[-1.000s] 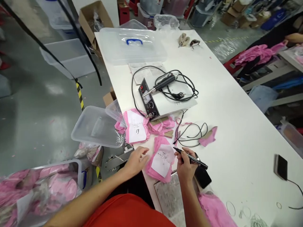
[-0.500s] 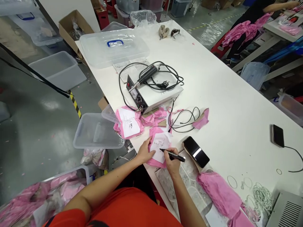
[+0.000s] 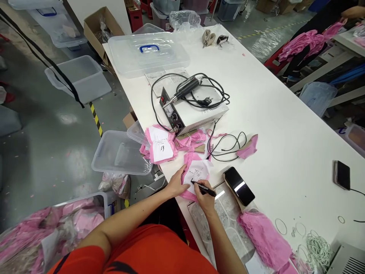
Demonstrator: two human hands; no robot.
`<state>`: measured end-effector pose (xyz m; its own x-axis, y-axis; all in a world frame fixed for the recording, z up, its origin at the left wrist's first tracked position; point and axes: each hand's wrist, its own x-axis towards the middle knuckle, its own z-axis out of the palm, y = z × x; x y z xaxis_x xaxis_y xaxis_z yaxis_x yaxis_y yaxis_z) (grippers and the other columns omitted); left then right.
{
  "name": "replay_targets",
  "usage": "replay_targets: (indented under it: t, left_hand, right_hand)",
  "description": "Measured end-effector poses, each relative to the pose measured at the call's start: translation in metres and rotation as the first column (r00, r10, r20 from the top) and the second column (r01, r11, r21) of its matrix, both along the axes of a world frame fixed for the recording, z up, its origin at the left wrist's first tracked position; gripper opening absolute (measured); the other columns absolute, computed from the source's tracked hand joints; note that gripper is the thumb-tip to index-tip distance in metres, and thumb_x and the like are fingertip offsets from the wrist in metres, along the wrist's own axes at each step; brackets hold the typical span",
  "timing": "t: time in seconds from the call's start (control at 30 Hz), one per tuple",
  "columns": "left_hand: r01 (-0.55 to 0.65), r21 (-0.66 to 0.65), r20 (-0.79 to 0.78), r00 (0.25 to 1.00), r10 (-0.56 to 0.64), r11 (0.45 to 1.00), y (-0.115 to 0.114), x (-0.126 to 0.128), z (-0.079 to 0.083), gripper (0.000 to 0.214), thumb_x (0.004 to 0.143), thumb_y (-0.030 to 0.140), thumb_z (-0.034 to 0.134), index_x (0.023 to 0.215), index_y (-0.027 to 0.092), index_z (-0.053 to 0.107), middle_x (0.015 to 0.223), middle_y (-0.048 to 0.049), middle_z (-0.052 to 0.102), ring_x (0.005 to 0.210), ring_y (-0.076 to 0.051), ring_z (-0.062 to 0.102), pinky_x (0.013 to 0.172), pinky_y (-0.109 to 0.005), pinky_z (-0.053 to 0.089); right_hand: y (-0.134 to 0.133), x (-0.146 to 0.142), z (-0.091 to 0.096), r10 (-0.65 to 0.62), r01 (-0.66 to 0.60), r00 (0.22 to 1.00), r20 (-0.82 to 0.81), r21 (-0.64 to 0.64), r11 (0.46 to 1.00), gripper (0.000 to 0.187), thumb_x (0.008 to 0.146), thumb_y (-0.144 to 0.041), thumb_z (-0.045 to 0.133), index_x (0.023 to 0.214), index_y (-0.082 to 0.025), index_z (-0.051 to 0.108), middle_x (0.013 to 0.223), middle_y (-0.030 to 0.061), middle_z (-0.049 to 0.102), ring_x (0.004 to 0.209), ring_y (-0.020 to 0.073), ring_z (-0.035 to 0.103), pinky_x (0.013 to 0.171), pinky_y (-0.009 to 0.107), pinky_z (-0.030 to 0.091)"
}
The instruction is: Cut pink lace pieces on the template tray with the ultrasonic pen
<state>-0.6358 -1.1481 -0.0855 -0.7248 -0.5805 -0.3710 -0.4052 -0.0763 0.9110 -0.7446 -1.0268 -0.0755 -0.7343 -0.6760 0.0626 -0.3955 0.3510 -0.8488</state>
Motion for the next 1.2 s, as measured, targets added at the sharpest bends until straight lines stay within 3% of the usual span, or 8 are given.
replay_targets:
  t: [0.2,0.37,0.6,0.77,0.87,0.93,1.07,1.2]
  left_hand:
    - [-0.007,0.003,0.001,1.000,0.007,1.000,0.001,0.001,-0.002,0.093,0.065,0.014,0.070,0.148,0.015,0.030,0.146,-0.0141,0.044,0.135,-0.029,0.041,0.114,-0.044,0.031]
    - [-0.008,-0.004,-0.011,1.000,0.008,1.000,0.002,0.002,-0.006,0.093,0.065,0.015,0.071,0.149,0.018,0.030,0.144,-0.0125,0.046,0.132,-0.029,0.044,0.112,-0.044,0.034]
    - [-0.004,-0.012,-0.001,1.000,0.004,1.000,0.003,0.001,-0.007,0.093,0.065,0.015,0.071,0.149,0.016,0.030,0.142,-0.0142,0.048,0.129,-0.030,0.046,0.110,-0.045,0.035]
    - [-0.010,-0.032,-0.016,1.000,0.010,0.999,0.005,0.001,-0.013,0.093,0.065,0.016,0.072,0.149,0.020,0.030,0.142,-0.0125,0.048,0.128,-0.030,0.048,0.109,-0.044,0.037]
    - [-0.025,-0.059,-0.036,0.999,0.023,0.998,0.004,0.002,-0.018,0.092,0.065,0.016,0.073,0.148,0.022,0.032,0.139,-0.0112,0.051,0.124,-0.029,0.051,0.106,-0.043,0.040]
    - [-0.043,-0.087,-0.043,0.998,0.040,0.995,0.002,0.004,-0.019,0.088,0.066,0.015,0.071,0.146,0.021,0.034,0.131,-0.0110,0.057,0.117,-0.027,0.056,0.101,-0.042,0.045]
    - [-0.085,-0.188,-0.062,0.995,0.074,0.979,0.001,0.015,-0.004,0.066,0.078,0.020,0.060,0.140,0.018,0.041,0.118,-0.0125,0.059,0.103,-0.023,0.059,0.090,-0.041,0.050]
    - [-0.022,-0.345,-0.138,0.990,-0.027,0.938,0.004,0.027,0.019,0.042,0.083,0.029,0.058,0.124,0.021,0.057,0.116,-0.0104,0.059,0.109,-0.024,0.056,0.097,-0.044,0.046]
  right_hand:
    - [0.003,-0.001,-0.002,-0.077,0.076,0.997,-0.029,-0.020,0.997,0.019,0.082,-0.038,0.060,0.080,-0.019,0.059,0.069,0.0009,0.063,0.061,0.0151,0.060,0.060,0.029,0.050]
    - [0.003,0.001,-0.004,-0.055,0.055,0.998,-0.021,0.001,0.998,0.019,0.079,-0.038,0.063,0.077,-0.019,0.061,0.064,-0.0002,0.062,0.055,0.0136,0.056,0.057,0.028,0.048]
    - [0.009,-0.002,-0.010,-0.110,0.110,0.994,0.011,-0.018,0.994,0.020,0.081,-0.038,0.061,0.081,-0.018,0.061,0.072,0.0041,0.067,0.067,0.0170,0.062,0.065,0.031,0.051]
    - [0.008,-0.001,-0.009,-0.110,0.113,0.990,0.086,-0.024,0.993,0.022,0.074,-0.041,0.066,0.075,-0.019,0.062,0.074,0.0046,0.068,0.072,0.0191,0.064,0.070,0.033,0.052]
    - [0.010,-0.001,-0.003,-0.172,0.180,0.974,0.149,-0.044,0.983,0.025,0.075,-0.044,0.064,0.072,-0.020,0.058,0.080,0.0057,0.069,0.075,0.0194,0.064,0.073,0.034,0.051]
    - [0.013,-0.003,0.003,-0.243,0.257,0.950,0.197,-0.049,0.965,0.027,0.079,-0.046,0.059,0.076,-0.020,0.055,0.074,0.0037,0.066,0.066,0.0167,0.061,0.066,0.032,0.050]
    - [0.021,-0.004,0.021,-0.291,0.309,0.901,0.321,-0.007,0.951,0.028,0.077,-0.046,0.063,0.079,-0.020,0.054,0.057,-0.0032,0.055,0.051,0.0130,0.052,0.054,0.027,0.044]
    - [0.026,0.013,0.033,-0.246,0.254,0.849,0.467,0.048,0.966,0.026,0.073,-0.043,0.068,0.076,-0.019,0.058,0.056,-0.0021,0.057,0.054,0.0142,0.054,0.053,0.027,0.042]
